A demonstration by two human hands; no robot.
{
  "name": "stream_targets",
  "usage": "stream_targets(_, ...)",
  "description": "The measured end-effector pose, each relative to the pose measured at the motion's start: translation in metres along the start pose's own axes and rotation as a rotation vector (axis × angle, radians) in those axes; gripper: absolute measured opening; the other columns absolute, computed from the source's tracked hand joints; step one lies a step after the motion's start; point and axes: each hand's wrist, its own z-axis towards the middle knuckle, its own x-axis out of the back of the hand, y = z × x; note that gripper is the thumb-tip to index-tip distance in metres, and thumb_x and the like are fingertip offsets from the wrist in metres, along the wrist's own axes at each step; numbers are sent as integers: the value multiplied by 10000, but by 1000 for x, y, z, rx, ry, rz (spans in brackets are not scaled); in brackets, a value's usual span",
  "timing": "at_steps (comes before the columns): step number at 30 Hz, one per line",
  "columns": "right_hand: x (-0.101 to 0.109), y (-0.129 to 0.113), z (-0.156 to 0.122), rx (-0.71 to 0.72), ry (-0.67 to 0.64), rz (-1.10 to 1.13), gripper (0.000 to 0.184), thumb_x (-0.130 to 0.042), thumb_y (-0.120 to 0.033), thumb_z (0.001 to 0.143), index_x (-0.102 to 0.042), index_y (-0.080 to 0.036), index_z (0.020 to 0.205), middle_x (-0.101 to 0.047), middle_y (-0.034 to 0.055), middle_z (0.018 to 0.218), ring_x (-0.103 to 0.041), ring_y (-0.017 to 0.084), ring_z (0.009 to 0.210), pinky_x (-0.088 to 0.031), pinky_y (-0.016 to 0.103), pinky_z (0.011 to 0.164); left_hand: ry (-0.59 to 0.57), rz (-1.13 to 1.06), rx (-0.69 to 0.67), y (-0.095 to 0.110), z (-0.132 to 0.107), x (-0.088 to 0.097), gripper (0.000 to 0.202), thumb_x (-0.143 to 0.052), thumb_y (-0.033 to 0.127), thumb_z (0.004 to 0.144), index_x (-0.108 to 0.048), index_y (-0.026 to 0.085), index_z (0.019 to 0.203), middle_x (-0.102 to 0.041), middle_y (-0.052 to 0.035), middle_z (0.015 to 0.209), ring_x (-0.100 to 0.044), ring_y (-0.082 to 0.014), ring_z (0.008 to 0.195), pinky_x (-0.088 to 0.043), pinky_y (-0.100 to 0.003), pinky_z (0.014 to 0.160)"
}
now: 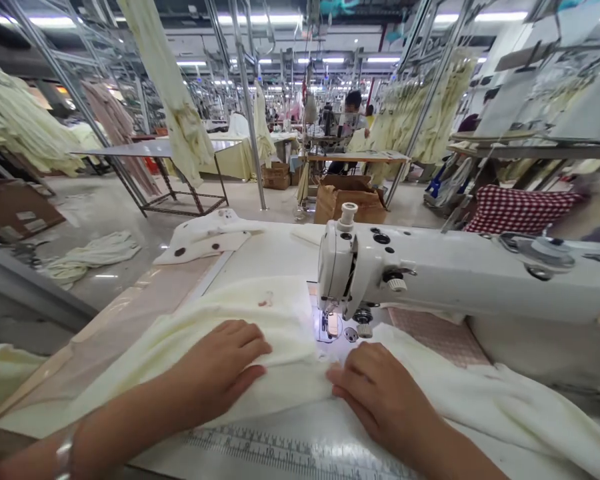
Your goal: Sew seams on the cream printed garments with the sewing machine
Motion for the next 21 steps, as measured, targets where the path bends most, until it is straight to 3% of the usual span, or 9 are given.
stream_targets(3, -10, -7, 13, 6, -60, -6, 165, -448, -244, 906, -611, -225, 888, -528, 1, 644, -473, 157, 606, -385, 335, 579, 21, 94, -7, 27, 36, -11, 117, -495, 236, 820, -583, 171, 863, -585, -68, 893, -538, -241, 823, -441, -403, 740)
stream_targets(5, -16, -10, 17, -35, -113, -23, 196, -511, -379, 877, -610, -218, 929, -535, -2, 676, -483, 162, 638, -373, 339, 611, 12, 156, -31, 32, 50, -16, 85, -497, 182, 785, -572, 160, 818, -581, -73, 859, -541, -243, 799, -443, -398, 715)
stream_targets(8, -18, -10, 16, -171, -215, -48, 525, -627, -559, 732, -555, -210, 1118, -573, 12, 784, -518, 189, 725, -363, 364, 688, 15, 193, -32, 29, 55, -13, 107, -456, 118, 780, -554, 159, 791, -577, -65, 810, -546, -228, 763, -445, -371, 684)
stream_targets(12, -7, -12, 15, -293, -387, 15, 768, -718, -592, 607, -489, -193, 1222, -618, 29, 864, -537, 223, 777, -339, 393, 749, 87, 205, -51, 30, 56, -8, 128, -426, 107, 801, -539, 167, 800, -570, -51, 799, -542, -215, 738, -442, -357, 672)
stream_targets(14, 0, -13, 18, -312, -473, 120, 646, -699, -623, 605, -575, -225, 1098, -630, 11, 828, -547, 207, 742, -340, 362, 717, 88, 178, -85, 33, 57, -12, 105, -442, 132, 797, -540, 171, 800, -568, -46, 792, -540, -208, 717, -438, -342, 648)
stream_targets(17, 4, -11, 23, -267, -453, 180, 326, -533, -550, 815, -645, -244, 814, -609, -7, 719, -538, 164, 684, -326, 311, 655, 71, 106, -104, 34, 61, -20, 103, -442, 160, 805, -543, 173, 790, -567, -34, 770, -533, -188, 672, -427, -316, 613)
stream_targets(19, -1, -4, 24, -184, -382, 94, 259, -468, -399, 900, -650, -241, 804, -591, 1, 690, -527, 158, 685, -316, 303, 649, 67, 46, -68, 33, 64, -20, 132, -423, 172, 829, -547, 170, 782, -569, -28, 767, -539, -180, 675, -425, -307, 613)
stream_targets(21, -8, 3, 24, -132, -350, 13, 176, -512, -345, 883, -648, -248, 940, -590, 10, 702, -526, 173, 716, -318, 311, 666, 61, -13, -24, 31, 66, -16, 157, -411, 179, 850, -556, 167, 793, -576, -27, 779, -554, -178, 702, -429, -303, 629)
